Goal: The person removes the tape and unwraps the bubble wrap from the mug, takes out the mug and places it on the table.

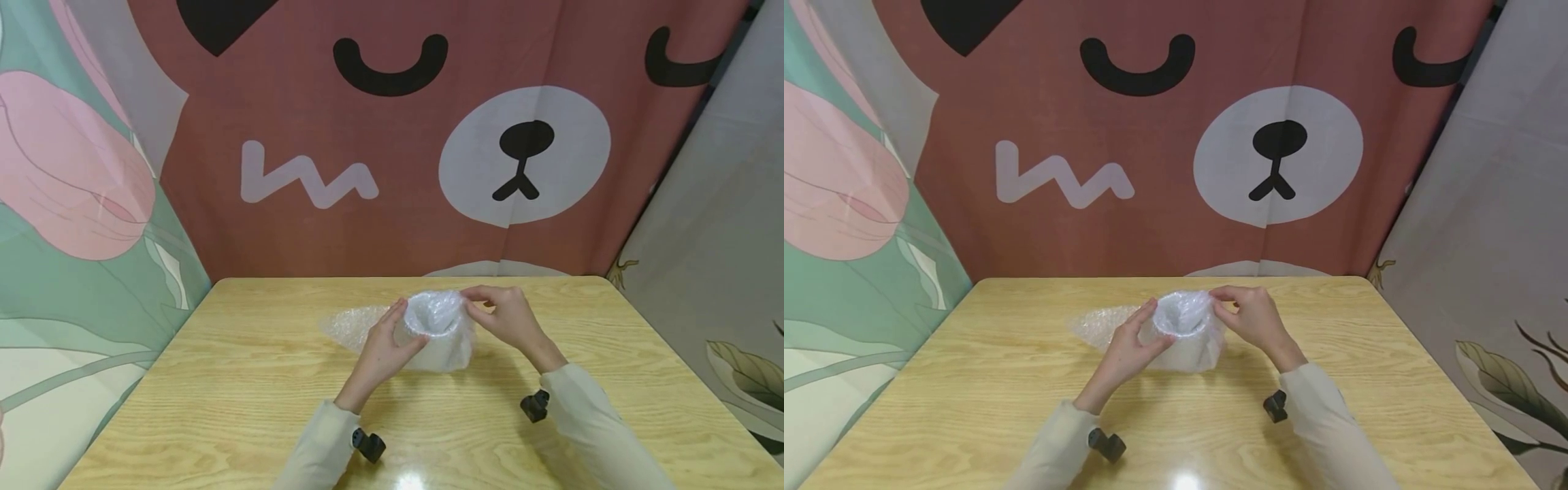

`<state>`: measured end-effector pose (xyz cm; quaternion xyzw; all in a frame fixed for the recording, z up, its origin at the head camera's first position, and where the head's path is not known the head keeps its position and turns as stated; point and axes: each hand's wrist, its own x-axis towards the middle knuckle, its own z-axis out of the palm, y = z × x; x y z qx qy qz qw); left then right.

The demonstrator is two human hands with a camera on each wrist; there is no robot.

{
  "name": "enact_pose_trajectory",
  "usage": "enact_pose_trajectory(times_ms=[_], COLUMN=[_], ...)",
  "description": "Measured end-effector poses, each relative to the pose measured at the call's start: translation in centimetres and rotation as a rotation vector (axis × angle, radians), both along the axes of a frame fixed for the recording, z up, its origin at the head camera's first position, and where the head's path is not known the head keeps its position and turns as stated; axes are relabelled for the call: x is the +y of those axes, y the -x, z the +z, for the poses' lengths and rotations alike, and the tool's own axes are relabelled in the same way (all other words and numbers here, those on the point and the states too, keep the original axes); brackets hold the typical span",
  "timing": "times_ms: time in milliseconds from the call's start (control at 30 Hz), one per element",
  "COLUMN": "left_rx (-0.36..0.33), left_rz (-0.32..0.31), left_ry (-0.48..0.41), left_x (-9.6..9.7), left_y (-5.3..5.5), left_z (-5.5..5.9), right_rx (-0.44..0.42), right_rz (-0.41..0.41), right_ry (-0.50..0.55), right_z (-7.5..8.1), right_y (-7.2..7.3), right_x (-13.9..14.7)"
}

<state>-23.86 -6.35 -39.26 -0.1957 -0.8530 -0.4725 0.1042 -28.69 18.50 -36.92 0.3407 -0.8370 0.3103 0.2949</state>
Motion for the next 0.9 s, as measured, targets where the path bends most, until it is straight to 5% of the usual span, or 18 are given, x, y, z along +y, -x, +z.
enact_pose_trajectory(times_ms=[900], left_rx=[-0.014], left_rz=[-0.012], left_ry=[0.002], left_x=[-0.09], left_y=[0.02], left_z=[-0.07], right_rx=[0.215], right_rz=[0.328], right_ry=[-0.199], right_z=[0.16], right_y=[0.32], right_x=[0.36])
